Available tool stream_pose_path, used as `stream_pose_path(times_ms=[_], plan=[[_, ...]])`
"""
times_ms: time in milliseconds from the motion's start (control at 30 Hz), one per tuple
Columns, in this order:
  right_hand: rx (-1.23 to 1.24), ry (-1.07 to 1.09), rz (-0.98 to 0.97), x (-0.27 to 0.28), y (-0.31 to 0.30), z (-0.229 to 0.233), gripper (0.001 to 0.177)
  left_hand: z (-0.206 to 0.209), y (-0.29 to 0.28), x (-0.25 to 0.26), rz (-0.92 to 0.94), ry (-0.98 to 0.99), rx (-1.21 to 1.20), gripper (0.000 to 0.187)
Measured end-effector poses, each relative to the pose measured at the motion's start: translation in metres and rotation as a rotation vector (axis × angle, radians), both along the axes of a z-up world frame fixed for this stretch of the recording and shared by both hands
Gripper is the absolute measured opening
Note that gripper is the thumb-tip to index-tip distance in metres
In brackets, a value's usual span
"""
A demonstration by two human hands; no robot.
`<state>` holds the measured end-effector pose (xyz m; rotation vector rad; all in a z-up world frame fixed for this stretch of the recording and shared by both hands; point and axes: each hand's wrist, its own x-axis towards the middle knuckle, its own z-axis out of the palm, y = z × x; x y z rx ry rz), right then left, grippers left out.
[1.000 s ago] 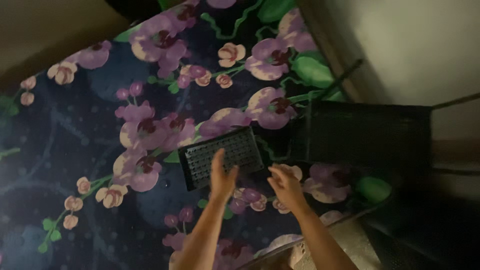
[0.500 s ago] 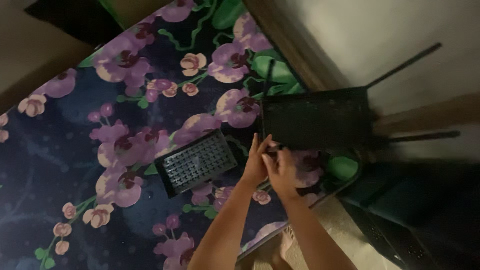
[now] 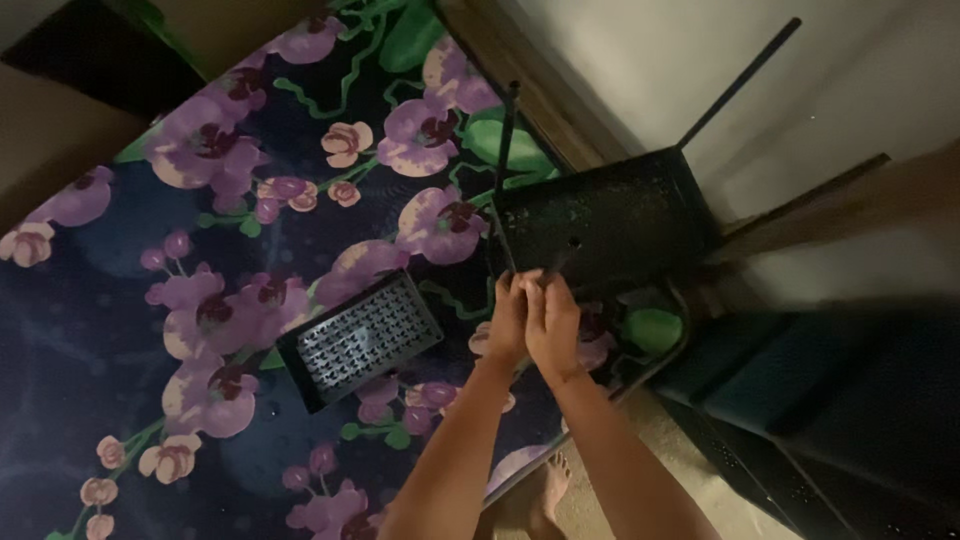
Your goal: The person assembles black plastic crates by hand on a floral-patterned table. They pick up crate parts, align them, and snap them together, then stack the assembled crates.
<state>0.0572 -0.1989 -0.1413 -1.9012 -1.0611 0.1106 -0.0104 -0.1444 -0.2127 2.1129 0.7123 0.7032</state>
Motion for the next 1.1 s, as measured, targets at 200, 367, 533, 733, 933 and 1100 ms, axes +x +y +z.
stream_pose_path(times_ms=[200,367,533,733,933,1100], plan=[[0.168,0.244,-0.015,-0.003,0.026,-0.007,0.041,-0.074,-0.004,0.016,0.049,0.042,-0.399,0.036],[0.132,0.46,-0.099,-0.012,0.035,-0.019,0.062,-0.086,-0.005,0.002,0.115,0.097,-0.539,0.046],[0.073,0.541,-0.021,-0.014,0.035,-0.033,0.065,-0.033,-0.003,-0.018,0.034,0.381,-0.336,0.075],[0.144,0.692,0.169,-0.009,0.038,-0.008,0.061,-0.019,0.007,-0.02,0.063,0.542,-0.525,0.068],[0.406,0.25,0.075,-0.038,0.03,0.025,0.045,-0.09,0.005,-0.014,0.004,0.256,-0.533,0.033],[0.054,0.641,-0.146,-0.046,0.017,-0.005,0.059,-0.069,-0.011,-0.033,0.068,0.377,-0.684,0.041]])
